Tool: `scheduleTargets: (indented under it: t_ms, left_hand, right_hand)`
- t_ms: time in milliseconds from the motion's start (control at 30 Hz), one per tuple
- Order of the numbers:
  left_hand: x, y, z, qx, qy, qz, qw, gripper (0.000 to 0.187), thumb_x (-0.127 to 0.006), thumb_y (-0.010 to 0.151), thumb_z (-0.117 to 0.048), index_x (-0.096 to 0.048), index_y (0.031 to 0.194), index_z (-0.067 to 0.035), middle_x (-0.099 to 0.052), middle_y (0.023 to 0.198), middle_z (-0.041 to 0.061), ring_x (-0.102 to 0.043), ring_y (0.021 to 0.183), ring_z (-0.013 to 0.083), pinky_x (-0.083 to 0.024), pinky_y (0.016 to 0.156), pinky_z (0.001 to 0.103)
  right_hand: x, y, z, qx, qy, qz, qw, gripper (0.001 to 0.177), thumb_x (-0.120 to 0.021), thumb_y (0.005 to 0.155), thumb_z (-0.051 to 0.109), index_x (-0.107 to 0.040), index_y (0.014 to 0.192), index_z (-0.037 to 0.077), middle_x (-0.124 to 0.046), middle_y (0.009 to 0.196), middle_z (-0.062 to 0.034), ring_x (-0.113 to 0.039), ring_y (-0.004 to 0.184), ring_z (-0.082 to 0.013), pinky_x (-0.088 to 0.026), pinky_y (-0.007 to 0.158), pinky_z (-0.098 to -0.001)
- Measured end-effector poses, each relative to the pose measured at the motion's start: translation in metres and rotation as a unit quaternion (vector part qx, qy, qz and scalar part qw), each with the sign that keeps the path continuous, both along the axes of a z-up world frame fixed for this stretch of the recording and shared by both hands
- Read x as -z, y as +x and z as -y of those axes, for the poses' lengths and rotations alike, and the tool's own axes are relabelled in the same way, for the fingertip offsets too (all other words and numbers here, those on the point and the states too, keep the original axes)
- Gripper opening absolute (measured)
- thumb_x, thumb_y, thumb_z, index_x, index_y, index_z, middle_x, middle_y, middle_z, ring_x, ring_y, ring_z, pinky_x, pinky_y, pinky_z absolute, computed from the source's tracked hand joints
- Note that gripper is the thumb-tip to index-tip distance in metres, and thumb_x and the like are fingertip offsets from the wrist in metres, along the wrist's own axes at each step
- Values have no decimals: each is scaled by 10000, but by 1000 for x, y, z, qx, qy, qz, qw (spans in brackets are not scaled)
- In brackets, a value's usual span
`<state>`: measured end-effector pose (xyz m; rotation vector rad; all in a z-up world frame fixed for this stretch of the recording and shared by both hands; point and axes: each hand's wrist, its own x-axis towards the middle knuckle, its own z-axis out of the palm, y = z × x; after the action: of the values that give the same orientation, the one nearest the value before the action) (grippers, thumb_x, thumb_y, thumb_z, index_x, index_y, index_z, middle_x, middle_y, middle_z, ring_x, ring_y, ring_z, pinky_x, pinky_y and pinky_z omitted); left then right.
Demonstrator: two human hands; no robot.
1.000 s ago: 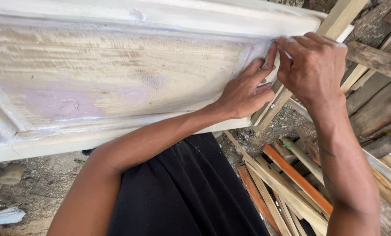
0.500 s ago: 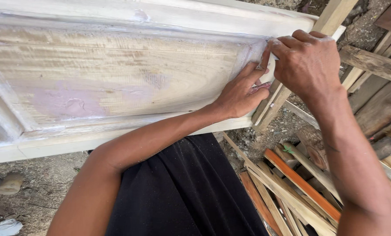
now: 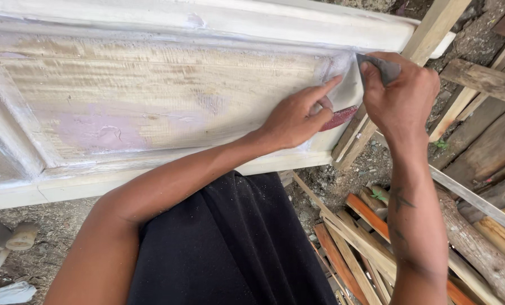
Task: The person sands a white wooden door panel using a sanding block and sandpaper. They work along the edges and corners, switching between a gray block and a red sandpaper sheet to smooth the surface.
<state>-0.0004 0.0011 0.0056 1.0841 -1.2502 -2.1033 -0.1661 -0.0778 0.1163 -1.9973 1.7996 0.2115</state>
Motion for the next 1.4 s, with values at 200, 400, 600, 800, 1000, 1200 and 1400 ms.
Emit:
scheduleTargets:
  t_ms: [200,400,600,800,1000,1200,1400]
  left_hand:
    - [-10,-19,-5,32,-31,26,999,674,-533,1035,-411,-252,1619,-223,-589,1119,16,-607,748,112,-556,671,291]
    - [-8,-17,-5,28,-36,54,997,623,-524,1047,-434,-331,1614,-264,-582,1030,-5,-591,737,109,-555,706,316]
    - [-9,-13,0,40,-43,59,997,619,-511,1041,-418,-328,1607,-246,-561,1014,4,-583,720,108,-551,659,307]
    - [-8,-11,1,46,-42,66,996,609,-507,1051,-410,-333,1608,-235,-559,1014,1,-575,697,99,-548,635,290]
    - [-8,-10,2,49,-41,65,996,600,-510,1058,-400,-340,1608,-233,-554,995,5,-562,692,97,-542,628,286]
    - [-9,-11,1,35,-34,58,997,647,-524,1043,-390,-289,1625,-228,-569,992,10,-580,717,108,-557,653,290]
    - [-9,-13,7,45,-36,72,996,668,-529,1034,-398,-273,1628,-231,-572,990,35,-609,738,127,-561,659,297]
  right_hand:
    - [7,-9,-4,186,22,135,973,130,-769,990,47,-793,1104,-9,-783,942,-110,-719,826,-140,-553,748,-269]
    - [12,-6,-6,284,39,146,947,140,-783,970,85,-782,1064,-19,-752,887,-71,-651,760,-107,-517,698,-276]
    - [21,-14,-15,272,13,179,945,110,-799,982,85,-785,1046,-4,-763,880,-63,-697,764,-99,-548,711,-263]
    - [25,-16,-18,260,4,181,949,101,-804,1000,84,-789,1048,-3,-754,858,-83,-684,750,-118,-539,695,-277]
    - [27,-15,-21,243,-8,173,955,111,-805,1003,87,-792,1072,2,-767,876,-86,-712,771,-124,-559,702,-279]
    - [28,-13,-22,226,-18,180,957,114,-813,1011,78,-793,1086,-5,-774,893,-96,-712,789,-132,-558,711,-275]
    - [29,-7,-24,237,-33,183,954,119,-800,1005,72,-787,1090,-11,-776,894,-93,-716,791,-128,-563,712,-269]
